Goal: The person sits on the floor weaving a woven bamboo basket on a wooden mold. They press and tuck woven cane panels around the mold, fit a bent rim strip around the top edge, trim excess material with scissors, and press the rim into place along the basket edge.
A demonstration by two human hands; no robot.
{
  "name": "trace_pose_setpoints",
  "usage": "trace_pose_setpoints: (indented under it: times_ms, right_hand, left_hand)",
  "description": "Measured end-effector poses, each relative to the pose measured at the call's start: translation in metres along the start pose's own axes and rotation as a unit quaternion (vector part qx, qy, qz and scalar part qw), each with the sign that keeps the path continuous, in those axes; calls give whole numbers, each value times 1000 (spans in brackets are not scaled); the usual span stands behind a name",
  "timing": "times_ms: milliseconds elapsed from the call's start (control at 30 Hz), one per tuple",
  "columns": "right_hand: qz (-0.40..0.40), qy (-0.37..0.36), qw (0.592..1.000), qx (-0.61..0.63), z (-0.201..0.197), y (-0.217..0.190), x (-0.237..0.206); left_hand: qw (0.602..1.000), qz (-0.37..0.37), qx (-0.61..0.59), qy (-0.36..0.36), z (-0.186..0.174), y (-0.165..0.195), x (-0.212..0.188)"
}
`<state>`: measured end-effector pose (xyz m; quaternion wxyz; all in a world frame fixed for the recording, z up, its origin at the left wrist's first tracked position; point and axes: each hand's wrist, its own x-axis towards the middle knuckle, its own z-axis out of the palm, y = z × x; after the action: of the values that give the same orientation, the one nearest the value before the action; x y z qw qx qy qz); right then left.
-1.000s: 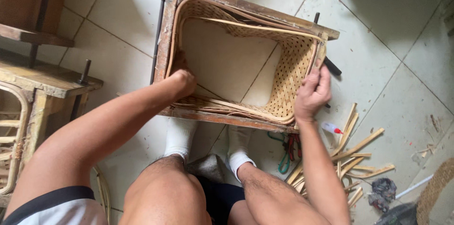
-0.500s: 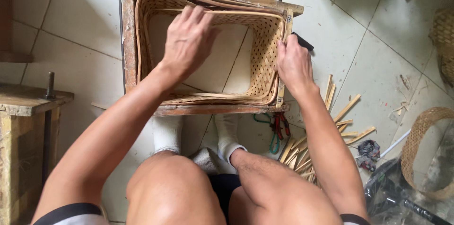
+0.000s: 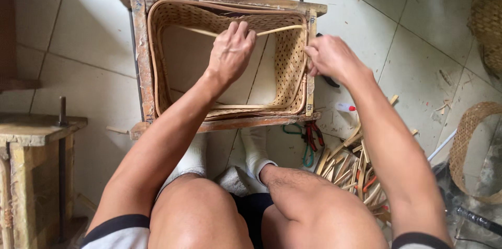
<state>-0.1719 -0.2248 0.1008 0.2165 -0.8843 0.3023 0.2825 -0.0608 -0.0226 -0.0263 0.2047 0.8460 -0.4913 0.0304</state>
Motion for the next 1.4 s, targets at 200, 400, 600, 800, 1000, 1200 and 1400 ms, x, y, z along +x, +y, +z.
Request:
trace_pose_setpoints:
  times_ms: [200,400,600,800,1000,1200,1400]
  right_hand:
    - [25,17,975,-221,-17,-7,41]
    - [38,169,980,-94,-10,-1,77]
    - [142,165,976,-19,24,-13,94]
    - [83,264,960,30,34,-13,86]
    - [114,251,961,34,38,-21,89]
    - [-31,324,945,-15,33,-8,68]
    - [-221,-62,963,139,105,-18,28]
  left_hand:
    - [996,-52,-4,-71,3,13,-1]
    - [989,-73,10,-128,2,18,-3]
    - [989,-57,55,-126,12,5,25]
    - [994,-33,12,-100,17,-14,24]
    - [982,50,142,-110,16,-8,3]
    - [991,39,95,-84,33,-14,-15]
    - [910,76,90,-398,37,-67,-109]
